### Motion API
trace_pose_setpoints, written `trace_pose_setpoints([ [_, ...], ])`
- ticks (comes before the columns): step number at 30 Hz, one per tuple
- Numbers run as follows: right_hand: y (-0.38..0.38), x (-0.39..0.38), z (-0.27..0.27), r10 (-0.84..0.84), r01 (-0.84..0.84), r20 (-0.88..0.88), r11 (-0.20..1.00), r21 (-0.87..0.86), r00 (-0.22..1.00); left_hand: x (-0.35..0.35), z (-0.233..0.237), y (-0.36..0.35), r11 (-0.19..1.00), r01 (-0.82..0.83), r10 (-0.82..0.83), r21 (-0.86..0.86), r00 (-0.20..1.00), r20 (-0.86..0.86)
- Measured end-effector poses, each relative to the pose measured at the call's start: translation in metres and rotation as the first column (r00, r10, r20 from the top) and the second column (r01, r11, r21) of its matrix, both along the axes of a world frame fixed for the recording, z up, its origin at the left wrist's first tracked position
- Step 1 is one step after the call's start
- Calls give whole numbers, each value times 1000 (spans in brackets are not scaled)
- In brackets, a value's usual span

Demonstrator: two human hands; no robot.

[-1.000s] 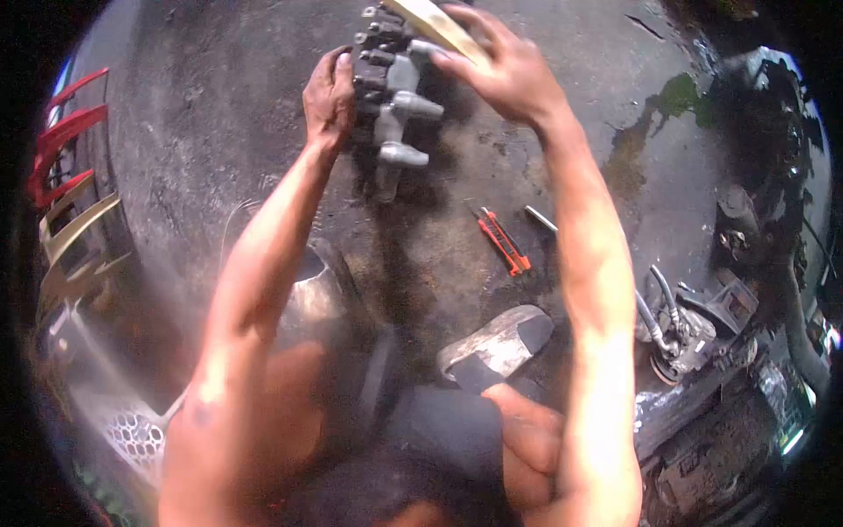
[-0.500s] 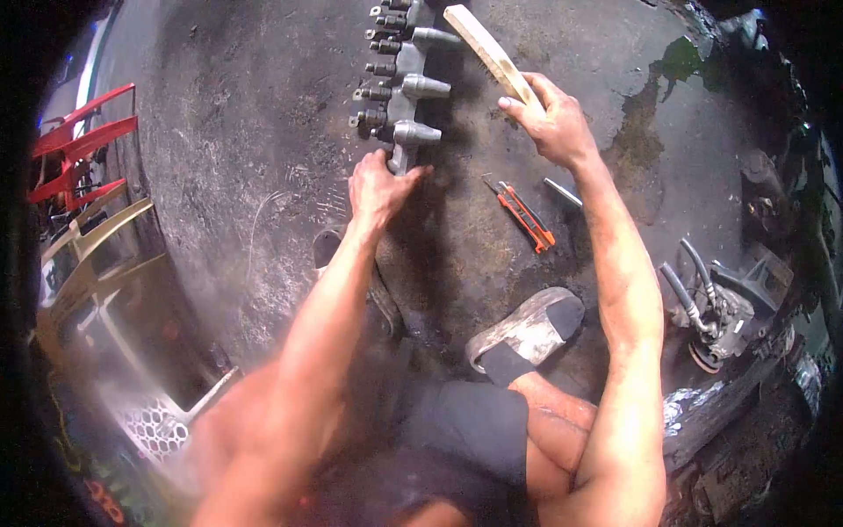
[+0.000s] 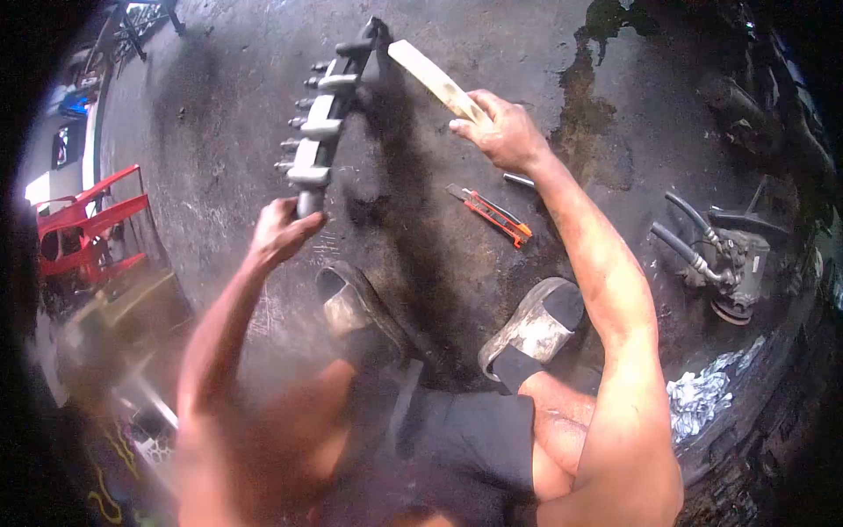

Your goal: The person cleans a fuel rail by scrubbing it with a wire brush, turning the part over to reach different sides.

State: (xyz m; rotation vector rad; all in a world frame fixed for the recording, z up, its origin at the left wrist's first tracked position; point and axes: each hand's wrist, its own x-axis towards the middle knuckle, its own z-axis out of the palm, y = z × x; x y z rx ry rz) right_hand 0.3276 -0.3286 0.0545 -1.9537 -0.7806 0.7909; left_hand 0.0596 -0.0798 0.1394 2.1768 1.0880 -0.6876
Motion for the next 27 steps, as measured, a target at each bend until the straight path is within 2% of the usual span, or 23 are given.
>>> trace_pose_setpoints([
  [3,1,0,18,64,-65,-15,997,-42,998,-24,63,12,989,-110,104,-95,993,-62],
  [5,4,-3,18,39,-39,19,999,-2,999,-22,116,5,990,-114,102,-78,985,-140],
  [7,9,-5,22,23,-24,25,999,40,999,-20,162,0,999,-39,42,18,980,-195],
  [9,11,-8,27,6,-6,-6,998,69,1000,-16,201,-8,993,-100,105,63,992,-76],
  [10,13,-8,36,13,-5,-111,998,70,994,-16,211,-2,991,-119,124,62,990,-73],
  [13,20,-11,40,-38,54,-138,992,117,990,-11,234,3,983,-150,142,107,987,81],
  [15,26,-16,48,-21,39,-121,989,144,992,-5,231,21,976,-210,200,49,967,156],
  [17,32,-20,63,37,-26,-66,987,157,997,13,233,29,978,-182,160,98,967,197],
  [18,33,-22,75,85,-80,-25,985,150,996,19,229,37,981,-113,69,156,963,262],
  [19,34,-25,82,135,-136,18,981,140,991,31,234,46,987,22,-52,159,981,188],
  [21,42,-29,91,146,-147,21,971,187,989,33,220,66,961,42,-141,274,924,355],
  [23,56,-27,111,143,-144,19,976,164,989,50,223,101,968,161,-196,194,964,178],
  [24,65,-27,107,113,-125,64,963,240,992,64,218,81,980,-43,-21,193,948,318],
  [27,89,-31,112,47,-25,-93,976,216,995,75,209,94,966,-90,-12,243,921,389],
])
